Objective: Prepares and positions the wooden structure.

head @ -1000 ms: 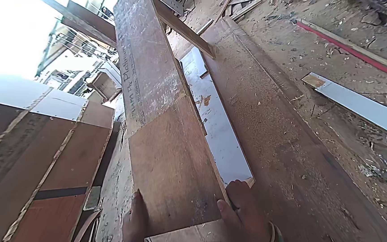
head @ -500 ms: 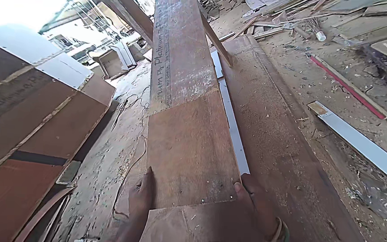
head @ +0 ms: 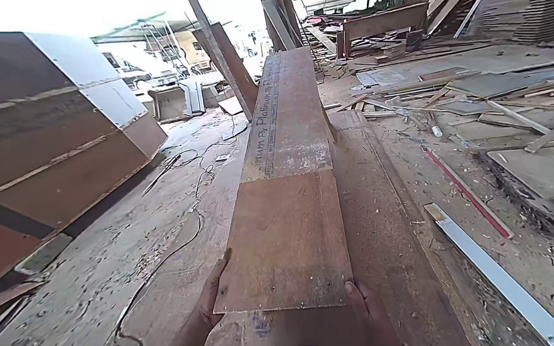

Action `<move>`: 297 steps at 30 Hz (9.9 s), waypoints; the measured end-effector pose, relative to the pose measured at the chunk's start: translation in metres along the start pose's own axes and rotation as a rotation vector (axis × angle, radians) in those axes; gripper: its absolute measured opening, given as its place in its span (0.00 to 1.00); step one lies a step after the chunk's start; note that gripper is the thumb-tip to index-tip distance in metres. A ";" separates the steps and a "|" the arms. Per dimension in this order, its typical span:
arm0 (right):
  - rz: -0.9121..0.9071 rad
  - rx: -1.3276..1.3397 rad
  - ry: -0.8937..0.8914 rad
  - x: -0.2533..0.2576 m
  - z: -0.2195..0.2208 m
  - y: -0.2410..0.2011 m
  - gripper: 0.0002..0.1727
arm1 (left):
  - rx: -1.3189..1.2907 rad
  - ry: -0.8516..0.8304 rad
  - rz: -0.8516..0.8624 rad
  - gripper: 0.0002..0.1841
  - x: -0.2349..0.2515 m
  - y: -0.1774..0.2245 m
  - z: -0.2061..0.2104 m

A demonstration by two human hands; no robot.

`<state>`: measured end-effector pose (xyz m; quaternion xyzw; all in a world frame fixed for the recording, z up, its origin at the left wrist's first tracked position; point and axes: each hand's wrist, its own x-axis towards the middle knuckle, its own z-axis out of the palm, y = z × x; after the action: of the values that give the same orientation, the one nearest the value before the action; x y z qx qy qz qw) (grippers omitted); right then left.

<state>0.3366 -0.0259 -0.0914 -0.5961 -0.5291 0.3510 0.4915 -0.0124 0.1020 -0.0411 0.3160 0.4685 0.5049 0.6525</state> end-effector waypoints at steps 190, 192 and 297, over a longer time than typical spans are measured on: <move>0.377 -0.320 0.077 0.178 0.003 -0.105 0.37 | 1.474 0.652 -0.043 0.31 -0.001 0.020 0.079; 0.374 -0.327 0.072 0.178 0.003 -0.105 0.36 | 1.470 0.648 -0.041 0.31 -0.002 0.020 0.080; 0.367 -0.722 0.012 0.173 -0.020 -0.120 0.38 | 1.485 0.673 -0.021 0.31 0.000 0.017 0.081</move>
<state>0.3541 0.1331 0.0459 -0.8169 -0.5004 0.2210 0.1826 0.0561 0.1116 0.0036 0.4932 0.8549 0.1245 0.1020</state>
